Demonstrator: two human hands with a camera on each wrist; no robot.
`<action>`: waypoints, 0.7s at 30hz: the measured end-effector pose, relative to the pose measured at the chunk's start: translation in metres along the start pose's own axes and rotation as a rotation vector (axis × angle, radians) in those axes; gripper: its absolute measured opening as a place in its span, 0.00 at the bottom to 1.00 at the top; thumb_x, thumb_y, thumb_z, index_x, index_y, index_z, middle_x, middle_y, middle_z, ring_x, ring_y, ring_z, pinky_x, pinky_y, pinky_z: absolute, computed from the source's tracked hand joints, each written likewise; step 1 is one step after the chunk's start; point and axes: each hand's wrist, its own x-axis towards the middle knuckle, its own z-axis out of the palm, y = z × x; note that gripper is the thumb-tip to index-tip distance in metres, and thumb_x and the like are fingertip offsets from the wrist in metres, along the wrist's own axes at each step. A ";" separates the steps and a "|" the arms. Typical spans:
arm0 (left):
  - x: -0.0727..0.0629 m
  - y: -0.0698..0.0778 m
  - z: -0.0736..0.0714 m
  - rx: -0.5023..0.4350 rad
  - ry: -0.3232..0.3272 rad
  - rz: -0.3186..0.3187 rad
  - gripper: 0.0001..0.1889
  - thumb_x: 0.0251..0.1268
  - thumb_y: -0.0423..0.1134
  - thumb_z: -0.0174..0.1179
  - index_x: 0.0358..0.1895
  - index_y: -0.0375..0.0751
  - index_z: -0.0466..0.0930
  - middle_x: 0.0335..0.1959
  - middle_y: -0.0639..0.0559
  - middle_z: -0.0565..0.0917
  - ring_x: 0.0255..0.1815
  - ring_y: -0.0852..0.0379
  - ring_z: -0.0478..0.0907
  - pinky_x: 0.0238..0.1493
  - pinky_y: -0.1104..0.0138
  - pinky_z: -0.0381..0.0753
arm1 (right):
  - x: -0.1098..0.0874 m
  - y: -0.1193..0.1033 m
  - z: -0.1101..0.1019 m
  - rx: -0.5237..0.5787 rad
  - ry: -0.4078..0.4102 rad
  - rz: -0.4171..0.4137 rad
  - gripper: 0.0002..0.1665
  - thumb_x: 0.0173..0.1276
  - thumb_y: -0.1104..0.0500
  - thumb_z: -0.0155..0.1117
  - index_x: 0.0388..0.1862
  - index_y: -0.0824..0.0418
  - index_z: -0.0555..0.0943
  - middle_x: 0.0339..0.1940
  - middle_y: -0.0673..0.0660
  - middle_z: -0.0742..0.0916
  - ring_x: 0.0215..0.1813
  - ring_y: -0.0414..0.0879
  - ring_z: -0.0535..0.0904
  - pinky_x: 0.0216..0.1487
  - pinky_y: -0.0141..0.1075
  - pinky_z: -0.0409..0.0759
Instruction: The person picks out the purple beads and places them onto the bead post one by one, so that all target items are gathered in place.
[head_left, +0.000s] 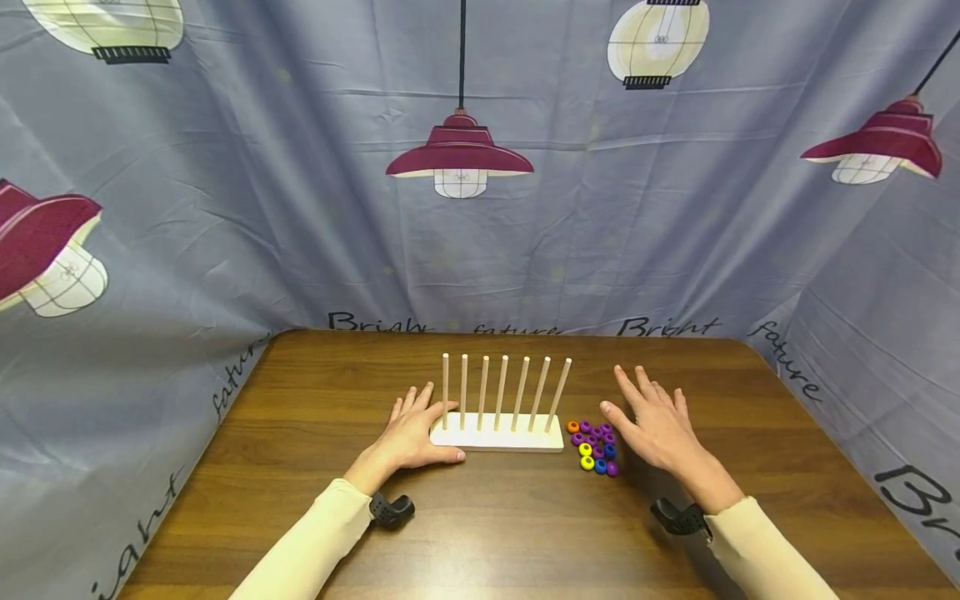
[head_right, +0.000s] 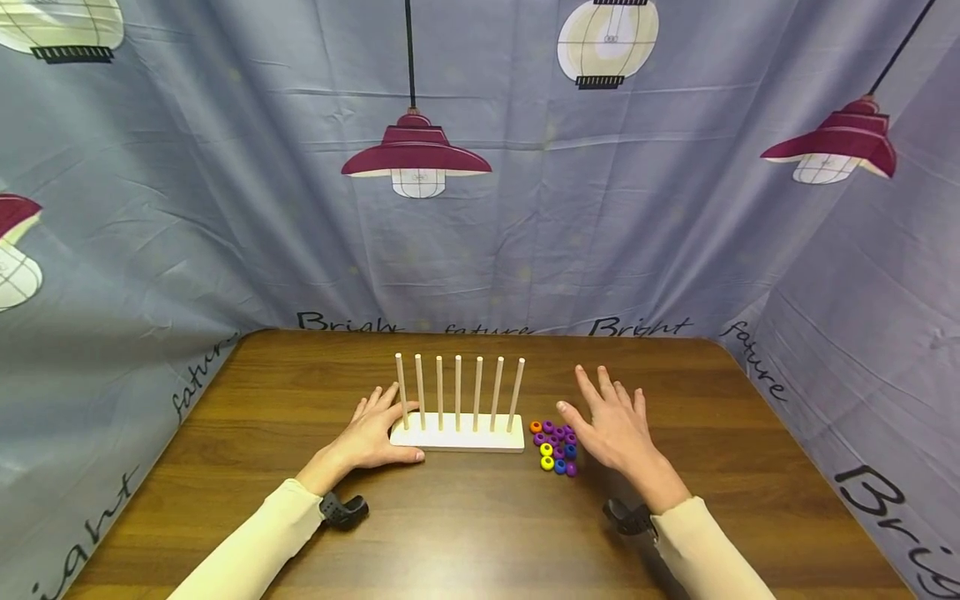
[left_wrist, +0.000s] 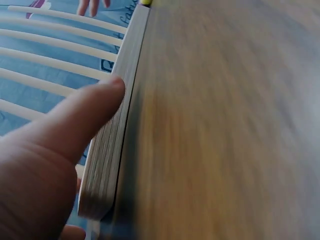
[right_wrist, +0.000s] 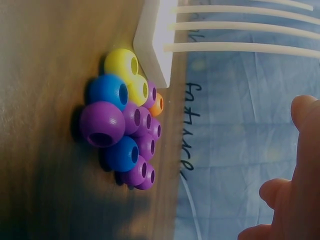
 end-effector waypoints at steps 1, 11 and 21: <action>0.001 0.000 0.001 0.006 0.002 0.002 0.43 0.46 0.61 0.76 0.70 0.53 0.76 0.82 0.29 0.54 0.82 0.24 0.43 0.80 0.33 0.41 | 0.000 0.000 0.000 0.001 -0.004 0.002 0.46 0.79 0.32 0.43 0.84 0.57 0.53 0.82 0.76 0.55 0.76 0.82 0.57 0.73 0.77 0.40; 0.006 -0.001 0.013 0.017 0.056 0.022 0.40 0.45 0.60 0.78 0.65 0.49 0.80 0.80 0.31 0.60 0.82 0.24 0.46 0.79 0.33 0.43 | -0.002 0.006 0.003 0.014 -0.002 0.012 0.46 0.79 0.32 0.43 0.84 0.57 0.52 0.82 0.76 0.56 0.75 0.82 0.58 0.72 0.78 0.41; 0.004 -0.001 0.014 0.012 0.068 0.020 0.39 0.46 0.59 0.78 0.64 0.49 0.80 0.80 0.32 0.60 0.82 0.25 0.45 0.80 0.34 0.42 | -0.001 0.010 0.004 0.019 0.017 0.018 0.45 0.79 0.33 0.42 0.85 0.56 0.52 0.81 0.76 0.58 0.76 0.80 0.59 0.72 0.78 0.41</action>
